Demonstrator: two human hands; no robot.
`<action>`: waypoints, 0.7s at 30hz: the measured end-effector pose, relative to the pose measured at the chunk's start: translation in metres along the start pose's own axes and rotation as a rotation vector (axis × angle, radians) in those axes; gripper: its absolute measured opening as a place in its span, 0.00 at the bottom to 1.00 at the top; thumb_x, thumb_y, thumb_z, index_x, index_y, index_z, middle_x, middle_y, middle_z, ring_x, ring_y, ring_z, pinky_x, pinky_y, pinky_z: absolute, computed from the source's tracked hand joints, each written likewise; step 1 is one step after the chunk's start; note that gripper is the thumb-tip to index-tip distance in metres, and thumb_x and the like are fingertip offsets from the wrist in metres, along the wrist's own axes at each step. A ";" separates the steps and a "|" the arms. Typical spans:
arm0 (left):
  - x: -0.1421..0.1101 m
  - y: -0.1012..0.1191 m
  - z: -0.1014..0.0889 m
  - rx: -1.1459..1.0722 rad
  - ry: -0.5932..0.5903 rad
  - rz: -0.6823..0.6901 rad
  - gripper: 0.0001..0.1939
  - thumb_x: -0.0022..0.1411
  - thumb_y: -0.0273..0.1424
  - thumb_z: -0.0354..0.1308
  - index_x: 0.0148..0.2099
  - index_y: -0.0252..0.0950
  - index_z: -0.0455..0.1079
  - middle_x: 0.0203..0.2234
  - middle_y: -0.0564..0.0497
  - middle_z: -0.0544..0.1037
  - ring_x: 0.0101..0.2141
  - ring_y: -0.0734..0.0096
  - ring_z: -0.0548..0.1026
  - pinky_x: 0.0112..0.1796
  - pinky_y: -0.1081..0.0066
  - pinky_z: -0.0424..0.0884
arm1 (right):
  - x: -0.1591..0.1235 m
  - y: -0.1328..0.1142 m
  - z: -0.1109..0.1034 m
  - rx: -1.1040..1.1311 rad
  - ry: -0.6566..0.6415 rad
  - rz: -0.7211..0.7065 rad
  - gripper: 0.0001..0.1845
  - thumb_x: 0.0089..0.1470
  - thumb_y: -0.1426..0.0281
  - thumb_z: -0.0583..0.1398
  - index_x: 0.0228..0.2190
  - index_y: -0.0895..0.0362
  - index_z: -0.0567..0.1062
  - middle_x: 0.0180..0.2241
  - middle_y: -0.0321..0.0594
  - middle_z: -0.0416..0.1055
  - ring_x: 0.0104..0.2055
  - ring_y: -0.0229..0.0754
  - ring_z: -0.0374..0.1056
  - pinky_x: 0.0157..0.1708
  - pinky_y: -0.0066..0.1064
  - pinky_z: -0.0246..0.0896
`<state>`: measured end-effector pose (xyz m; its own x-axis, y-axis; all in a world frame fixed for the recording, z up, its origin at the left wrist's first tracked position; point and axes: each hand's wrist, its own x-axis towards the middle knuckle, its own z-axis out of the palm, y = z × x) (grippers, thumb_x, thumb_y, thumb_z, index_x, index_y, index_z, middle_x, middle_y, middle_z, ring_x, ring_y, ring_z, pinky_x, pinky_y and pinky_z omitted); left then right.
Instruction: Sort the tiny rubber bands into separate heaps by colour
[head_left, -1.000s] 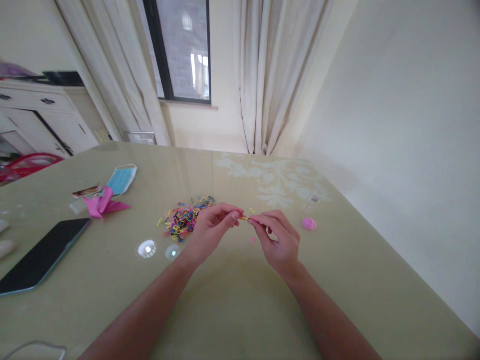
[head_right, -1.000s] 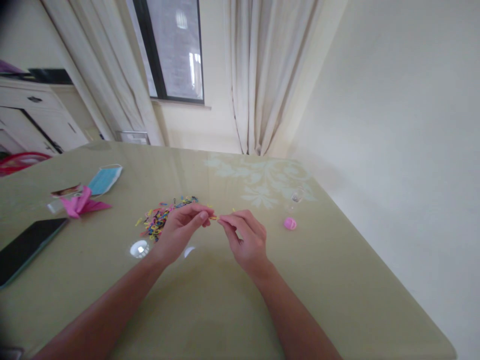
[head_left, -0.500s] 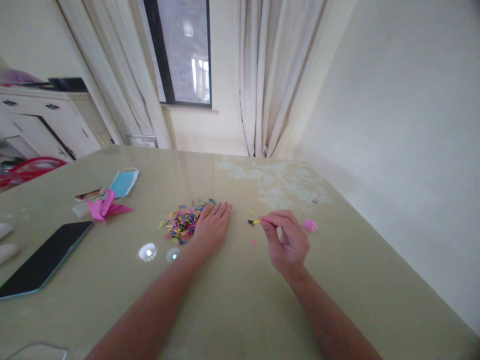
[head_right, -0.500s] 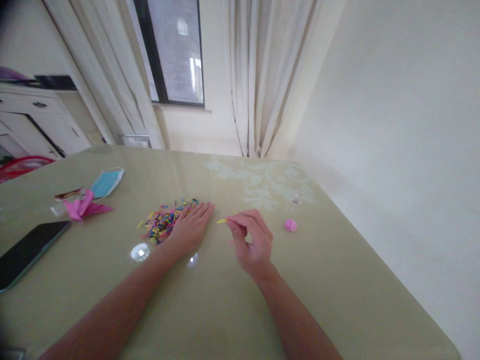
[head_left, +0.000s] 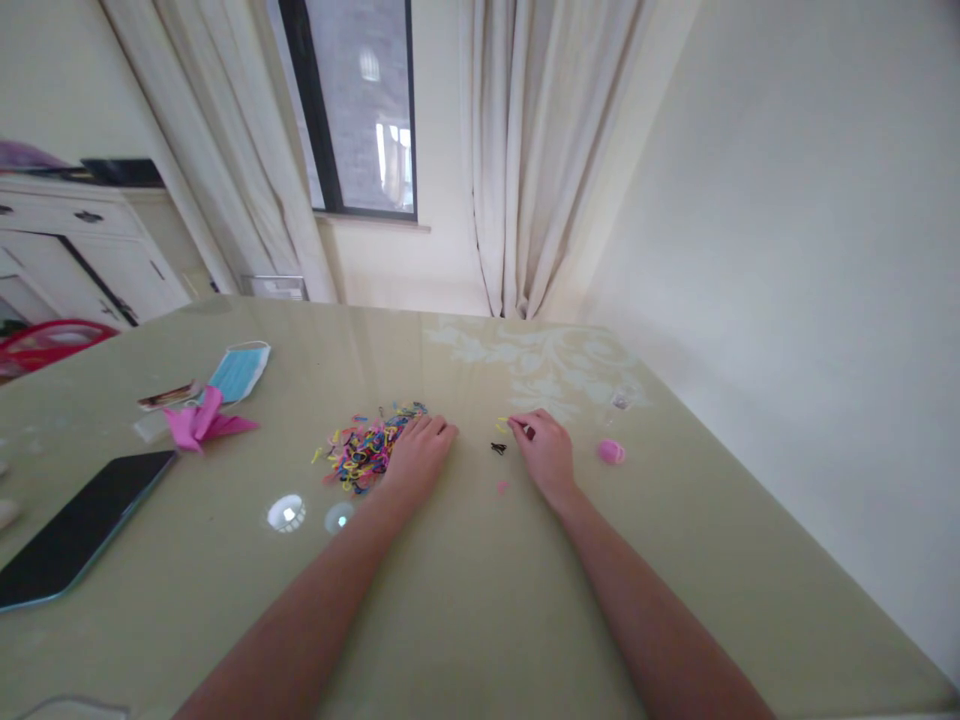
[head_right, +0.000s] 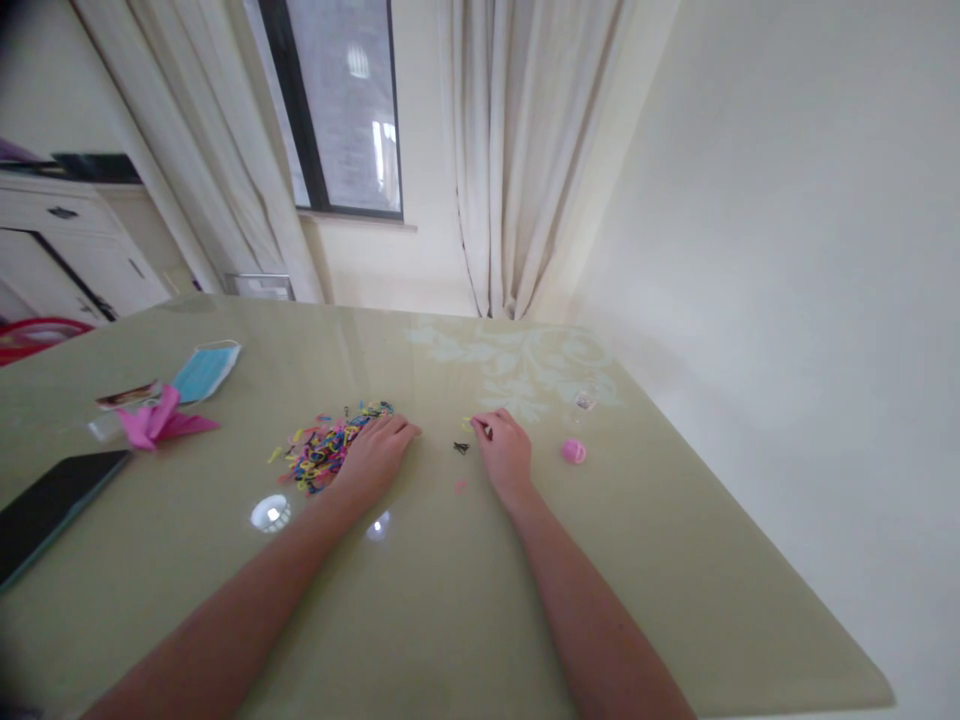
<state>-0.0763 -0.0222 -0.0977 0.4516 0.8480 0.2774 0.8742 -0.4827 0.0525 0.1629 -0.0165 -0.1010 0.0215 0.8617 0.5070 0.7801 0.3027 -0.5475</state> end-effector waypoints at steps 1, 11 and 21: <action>0.000 0.000 0.002 -0.010 0.017 -0.002 0.15 0.69 0.20 0.54 0.51 0.37 0.78 0.45 0.42 0.81 0.51 0.53 0.77 0.53 0.57 0.72 | 0.000 0.002 0.002 -0.040 -0.034 0.026 0.10 0.65 0.69 0.63 0.36 0.55 0.86 0.34 0.42 0.80 0.31 0.43 0.73 0.35 0.34 0.63; 0.000 0.010 0.013 -0.207 0.263 0.028 0.15 0.71 0.19 0.53 0.53 0.36 0.77 0.43 0.44 0.80 0.47 0.59 0.78 0.51 0.61 0.75 | 0.005 0.005 0.004 -0.166 -0.142 0.102 0.12 0.65 0.69 0.61 0.37 0.54 0.87 0.36 0.44 0.81 0.35 0.45 0.74 0.35 0.33 0.60; 0.002 0.015 0.017 -0.311 0.282 0.019 0.12 0.73 0.23 0.54 0.50 0.36 0.78 0.41 0.44 0.81 0.44 0.58 0.80 0.50 0.59 0.76 | 0.007 0.001 0.007 -0.140 -0.236 0.117 0.09 0.64 0.66 0.65 0.40 0.54 0.86 0.40 0.43 0.80 0.37 0.42 0.75 0.38 0.31 0.62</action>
<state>-0.0597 -0.0241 -0.1124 0.3627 0.7658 0.5310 0.7512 -0.5775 0.3197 0.1599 -0.0075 -0.1026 -0.0169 0.9633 0.2681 0.8600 0.1507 -0.4875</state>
